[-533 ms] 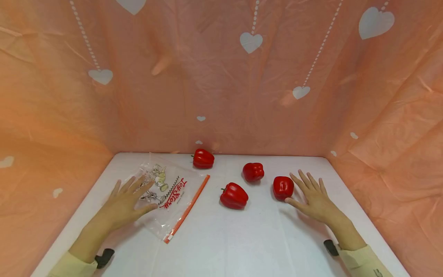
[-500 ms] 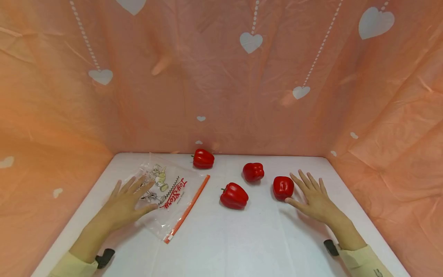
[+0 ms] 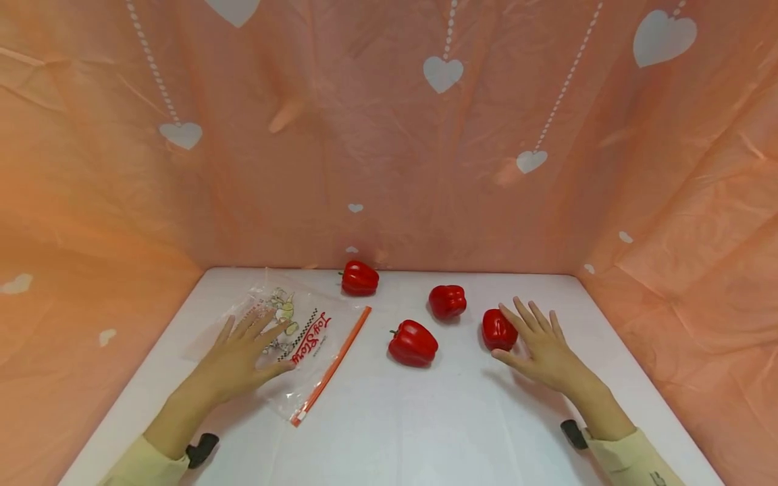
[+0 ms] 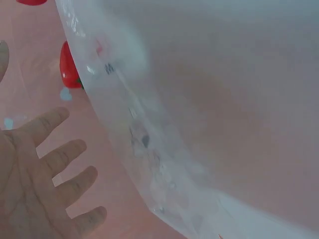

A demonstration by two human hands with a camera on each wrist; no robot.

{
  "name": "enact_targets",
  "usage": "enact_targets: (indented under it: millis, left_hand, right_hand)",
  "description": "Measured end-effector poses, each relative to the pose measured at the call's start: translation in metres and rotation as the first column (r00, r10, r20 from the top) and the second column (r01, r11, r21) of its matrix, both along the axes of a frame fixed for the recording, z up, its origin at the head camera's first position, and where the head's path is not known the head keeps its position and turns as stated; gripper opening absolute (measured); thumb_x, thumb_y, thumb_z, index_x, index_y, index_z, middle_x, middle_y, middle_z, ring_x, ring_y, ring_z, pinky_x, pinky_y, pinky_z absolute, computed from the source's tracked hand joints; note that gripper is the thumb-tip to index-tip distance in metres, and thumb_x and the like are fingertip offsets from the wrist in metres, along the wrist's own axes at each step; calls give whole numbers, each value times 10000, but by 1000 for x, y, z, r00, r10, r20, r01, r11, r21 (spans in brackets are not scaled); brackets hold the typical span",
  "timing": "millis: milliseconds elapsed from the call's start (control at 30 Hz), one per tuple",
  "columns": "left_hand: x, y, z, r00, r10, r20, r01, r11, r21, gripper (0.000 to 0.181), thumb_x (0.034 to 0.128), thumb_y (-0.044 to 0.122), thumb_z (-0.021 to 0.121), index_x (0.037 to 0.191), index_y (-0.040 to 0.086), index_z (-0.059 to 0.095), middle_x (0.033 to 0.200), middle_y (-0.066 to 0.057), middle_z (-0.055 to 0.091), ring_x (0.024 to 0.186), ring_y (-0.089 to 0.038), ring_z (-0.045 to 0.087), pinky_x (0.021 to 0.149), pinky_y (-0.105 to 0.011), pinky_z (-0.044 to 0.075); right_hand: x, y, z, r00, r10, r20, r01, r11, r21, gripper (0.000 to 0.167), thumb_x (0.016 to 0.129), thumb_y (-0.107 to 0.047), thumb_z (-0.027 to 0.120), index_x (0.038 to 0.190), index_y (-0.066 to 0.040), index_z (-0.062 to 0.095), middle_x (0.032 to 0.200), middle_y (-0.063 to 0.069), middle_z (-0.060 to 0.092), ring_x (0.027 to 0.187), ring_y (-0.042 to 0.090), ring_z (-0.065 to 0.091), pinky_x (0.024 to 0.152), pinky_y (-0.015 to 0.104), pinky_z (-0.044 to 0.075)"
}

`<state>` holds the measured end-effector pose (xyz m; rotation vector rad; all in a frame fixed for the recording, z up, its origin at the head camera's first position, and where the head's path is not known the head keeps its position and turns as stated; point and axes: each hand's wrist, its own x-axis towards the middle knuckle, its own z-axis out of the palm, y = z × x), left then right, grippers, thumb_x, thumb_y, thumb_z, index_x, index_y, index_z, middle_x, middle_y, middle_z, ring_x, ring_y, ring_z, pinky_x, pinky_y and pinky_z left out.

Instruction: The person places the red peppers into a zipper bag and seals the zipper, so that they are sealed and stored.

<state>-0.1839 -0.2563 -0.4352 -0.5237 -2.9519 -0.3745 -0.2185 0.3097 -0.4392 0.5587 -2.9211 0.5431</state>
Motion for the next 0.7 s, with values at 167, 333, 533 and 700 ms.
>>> enact_targets:
  millis: [167,333,533,700]
  left_hand:
    - [-1,11,-2,1000,-17,-5,16,999,-29,816,973,694,631,1587,166,534,1680,-220,398,1572,-517,263,1254,-718,103]
    - [-4,20,-5,999,-30,-12,29,998,-56,820,968,688,639,1589,163,529,1670,-216,415,1549,-534,305,1232,-741,167]
    - [-6,31,-5,999,-38,14,38,998,-51,825,967,702,630,1586,164,537,1669,-205,424,1542,-500,351,1229,-741,187]
    - [-7,37,-5,999,-40,26,41,997,-62,842,963,720,618,1581,153,542,1673,-195,424,1547,-487,353,1240,-726,184]
  right_hand:
    - [-1,-10,-1,1000,11,26,-11,1000,6,943,931,-600,748,1672,-159,366,1767,214,184,1610,523,92,1261,703,-56]
    - [-1,-21,-2,999,43,23,-44,999,6,943,922,-594,763,1674,-177,374,1770,194,194,1618,503,93,1260,712,-25]
    - [-1,-34,-3,995,98,-7,-98,995,9,932,930,-578,767,1681,-195,368,1770,176,210,1618,495,121,1267,698,-18]
    - [0,-44,-4,991,132,-33,-132,991,7,902,936,-580,759,1660,-170,410,1755,188,248,1608,499,157,1254,723,25]
